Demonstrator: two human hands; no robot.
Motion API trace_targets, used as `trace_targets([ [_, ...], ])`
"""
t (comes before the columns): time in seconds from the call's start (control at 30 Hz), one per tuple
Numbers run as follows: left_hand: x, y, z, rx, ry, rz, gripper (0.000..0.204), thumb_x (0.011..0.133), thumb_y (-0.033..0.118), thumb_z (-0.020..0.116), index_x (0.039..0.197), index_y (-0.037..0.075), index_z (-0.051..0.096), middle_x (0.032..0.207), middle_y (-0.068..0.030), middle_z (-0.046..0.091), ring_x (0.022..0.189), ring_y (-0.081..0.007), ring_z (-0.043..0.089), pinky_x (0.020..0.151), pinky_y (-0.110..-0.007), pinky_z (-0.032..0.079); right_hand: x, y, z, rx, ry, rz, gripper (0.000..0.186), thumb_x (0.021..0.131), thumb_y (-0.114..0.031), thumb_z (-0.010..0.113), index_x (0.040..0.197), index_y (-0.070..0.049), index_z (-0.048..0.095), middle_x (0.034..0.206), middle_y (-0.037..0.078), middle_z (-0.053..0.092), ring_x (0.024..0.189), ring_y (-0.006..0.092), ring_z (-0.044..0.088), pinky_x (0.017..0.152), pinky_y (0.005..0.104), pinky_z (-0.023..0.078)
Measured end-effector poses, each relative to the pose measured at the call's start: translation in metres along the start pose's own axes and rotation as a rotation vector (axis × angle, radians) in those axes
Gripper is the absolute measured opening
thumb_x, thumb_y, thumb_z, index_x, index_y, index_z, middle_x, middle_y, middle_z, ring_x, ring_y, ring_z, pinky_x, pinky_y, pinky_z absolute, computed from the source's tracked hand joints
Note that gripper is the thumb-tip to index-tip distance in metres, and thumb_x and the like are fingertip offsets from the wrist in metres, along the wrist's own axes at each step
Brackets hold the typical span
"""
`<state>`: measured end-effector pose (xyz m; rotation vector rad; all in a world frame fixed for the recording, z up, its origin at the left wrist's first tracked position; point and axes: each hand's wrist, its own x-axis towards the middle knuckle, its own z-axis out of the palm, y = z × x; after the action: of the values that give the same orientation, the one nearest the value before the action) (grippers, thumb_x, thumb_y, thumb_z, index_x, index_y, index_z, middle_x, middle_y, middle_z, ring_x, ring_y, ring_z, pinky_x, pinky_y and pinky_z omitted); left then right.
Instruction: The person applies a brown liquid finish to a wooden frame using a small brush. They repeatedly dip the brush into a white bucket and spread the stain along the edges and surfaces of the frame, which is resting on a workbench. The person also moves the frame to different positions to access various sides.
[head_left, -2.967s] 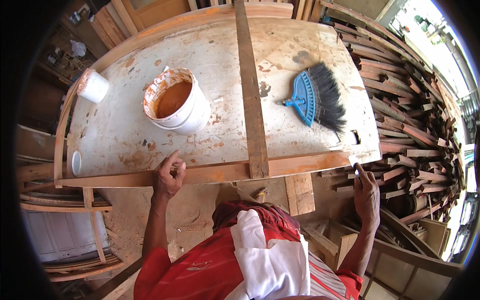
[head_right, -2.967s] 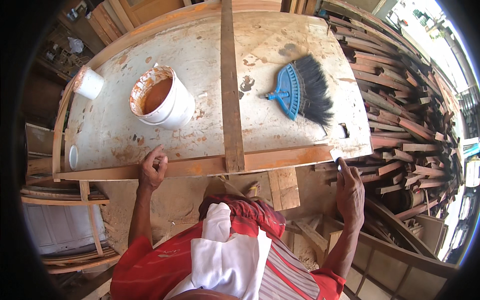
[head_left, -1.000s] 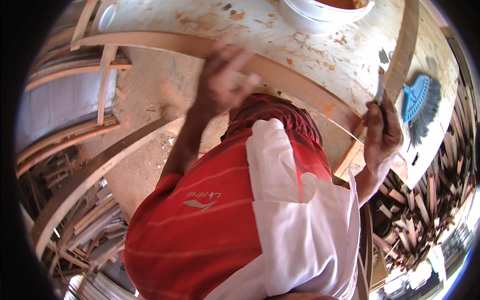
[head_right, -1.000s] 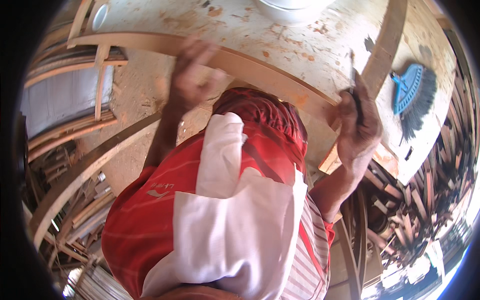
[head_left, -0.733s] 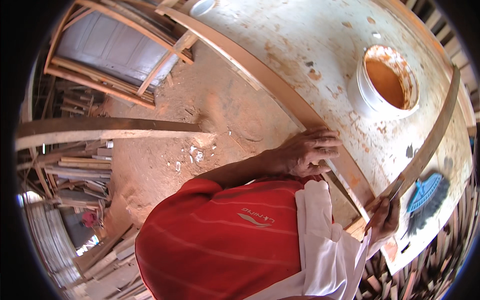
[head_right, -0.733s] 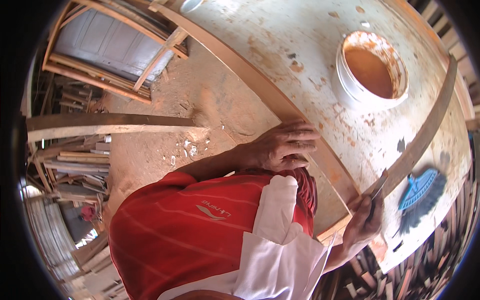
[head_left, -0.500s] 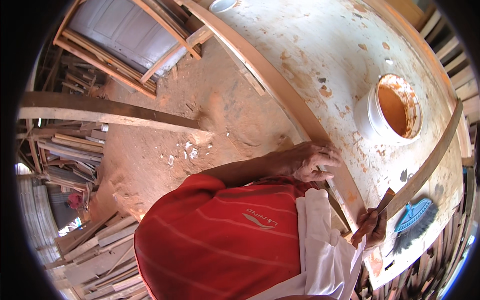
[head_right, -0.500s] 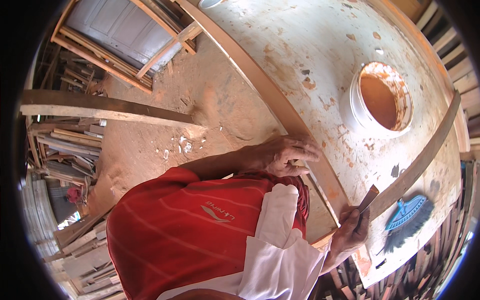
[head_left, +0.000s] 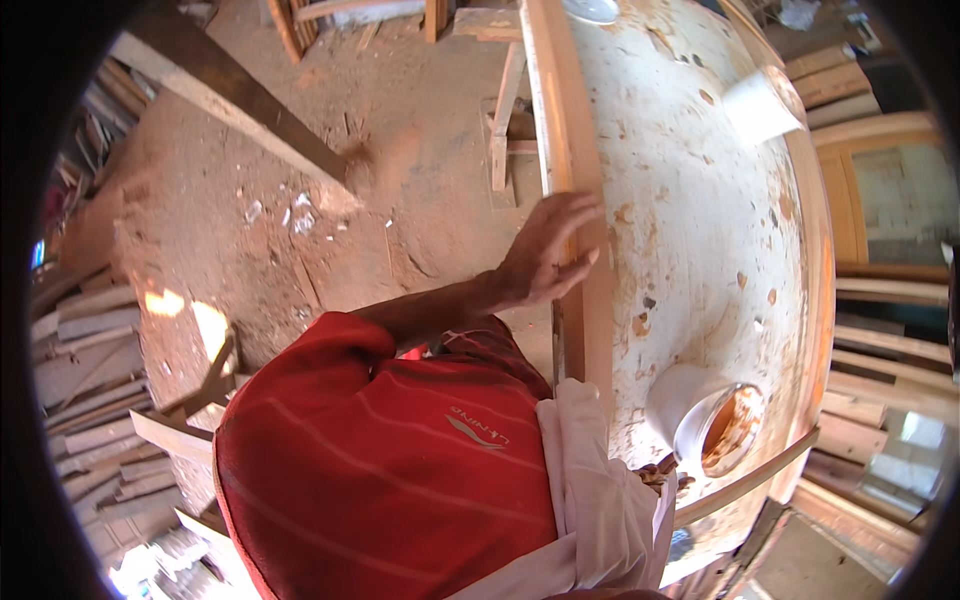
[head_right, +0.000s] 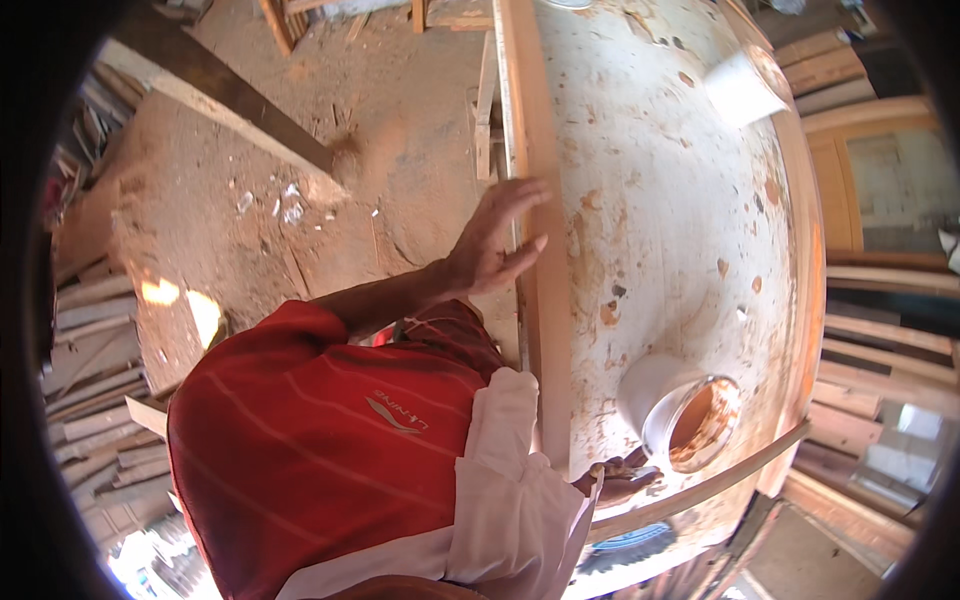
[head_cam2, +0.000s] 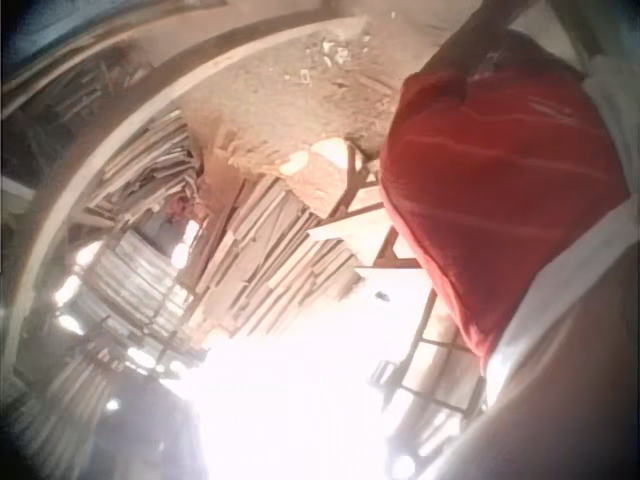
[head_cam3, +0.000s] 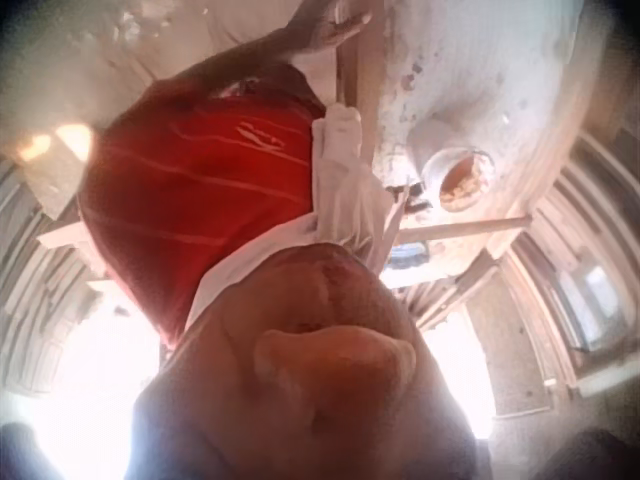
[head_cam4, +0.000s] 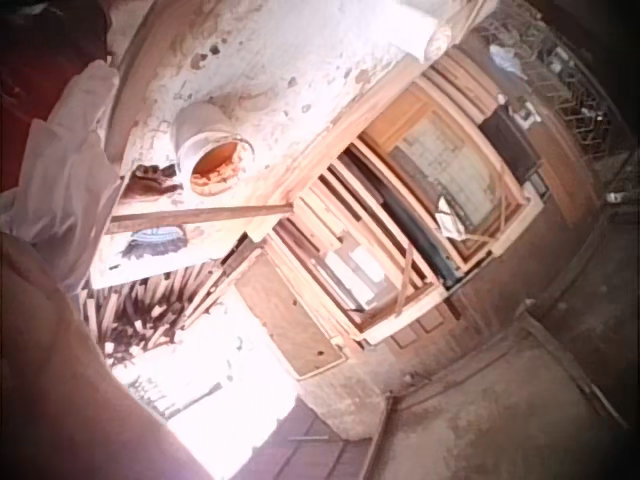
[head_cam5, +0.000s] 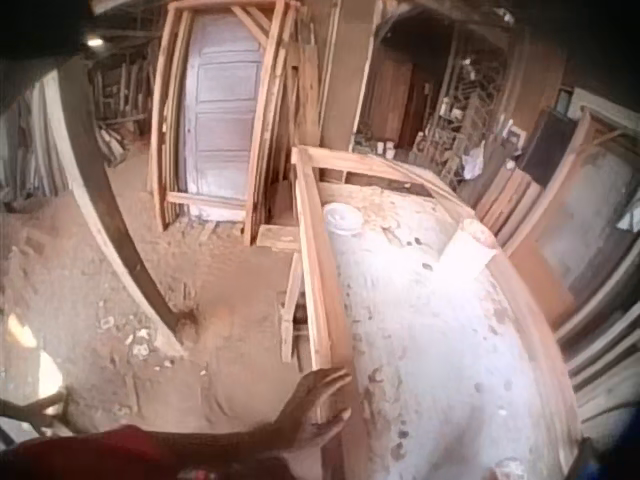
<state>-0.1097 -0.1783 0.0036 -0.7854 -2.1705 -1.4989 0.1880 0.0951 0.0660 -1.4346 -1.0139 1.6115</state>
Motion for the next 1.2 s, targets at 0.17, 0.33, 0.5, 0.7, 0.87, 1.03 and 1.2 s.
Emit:
trace_targets([
  [0.17,0.010,-0.057,-0.004,-0.272,-0.135,-0.692,0.104,0.095,0.041,0.077,0.165,-0.004,0.013,0.165,-0.0308,0.022,0.156,-0.0436,0.023,0.124,-0.051,0.032,0.023,-0.022,0.033,-0.069,-0.078,0.005,0.067,0.107,-0.056,0.051,0.154,-0.008,0.048,0.146,0.016,0.061,0.065,0.0074,0.049,0.045,0.0167,0.037],
  [0.33,0.000,-0.059,0.018,-0.352,-0.108,-0.562,0.111,0.093,0.042,0.079,0.162,-0.011,0.010,0.163,-0.0365,0.020,0.156,-0.0500,0.018,0.128,-0.053,0.023,0.029,-0.025,0.058,-0.063,-0.093,0.007,0.068,0.107,-0.056,0.052,0.154,-0.009,0.046,0.145,0.019,0.061,0.066,0.0105,0.054,0.043,0.0168,0.039],
  [0.5,-0.001,-0.065,0.012,-0.327,-0.118,-0.528,0.113,0.091,0.038,0.083,0.161,-0.012,0.009,0.163,-0.0373,0.018,0.155,-0.0514,0.019,0.128,-0.053,0.024,0.034,-0.010,0.068,-0.019,-0.099,0.036,0.069,0.106,-0.057,0.053,0.155,-0.009,0.044,0.143,0.022,0.061,0.066,0.0136,0.059,0.042,0.0169,0.041],
  [0.7,0.006,-0.066,0.004,-0.240,-0.182,-0.544,0.111,0.094,0.033,0.081,0.167,0.000,0.005,0.168,-0.0274,0.015,0.156,-0.0412,0.024,0.121,-0.050,0.040,0.033,0.015,0.058,0.076,-0.115,0.085,0.070,0.106,-0.058,0.054,0.156,-0.010,0.041,0.141,0.026,0.061,0.067,0.0173,0.064,0.040,0.0170,0.043],
  [0.87,0.044,-0.064,-0.003,-0.602,-0.060,-0.846,0.103,0.094,0.031,0.080,0.167,0.002,0.013,0.151,-0.0237,0.045,0.136,-0.0328,0.051,0.106,-0.044,0.053,0.031,0.036,0.011,0.256,-0.116,0.155,0.071,0.106,-0.058,0.054,0.156,-0.010,0.039,0.139,0.029,0.060,0.068,0.0204,0.069,0.039,0.0171,0.045],
  [1.03,0.053,-0.055,-0.013,-0.534,-0.256,-0.865,0.107,0.099,0.035,0.076,0.171,0.013,-0.001,0.168,-0.0167,0.033,0.137,-0.0308,0.055,0.106,-0.044,0.052,0.041,0.048,-0.007,0.295,-0.106,0.044,0.079,0.103,-0.059,0.060,0.153,-0.002,0.040,0.132,0.028,0.064,0.090,0.0257,0.077,0.040,0.0169,0.048],
  [1.2,0.056,-0.049,-0.005,-0.434,-0.355,-0.826,0.106,0.099,0.046,0.072,0.170,0.009,0.004,0.167,-0.0192,0.033,0.146,-0.0330,0.048,0.106,-0.044,0.056,0.036,0.044,0.000,0.278,-0.015,0.002,0.083,0.101,-0.059,0.063,0.154,0.000,0.038,0.136,0.027,0.063,0.105,0.0326,0.076,0.039,0.0167,0.044],
])
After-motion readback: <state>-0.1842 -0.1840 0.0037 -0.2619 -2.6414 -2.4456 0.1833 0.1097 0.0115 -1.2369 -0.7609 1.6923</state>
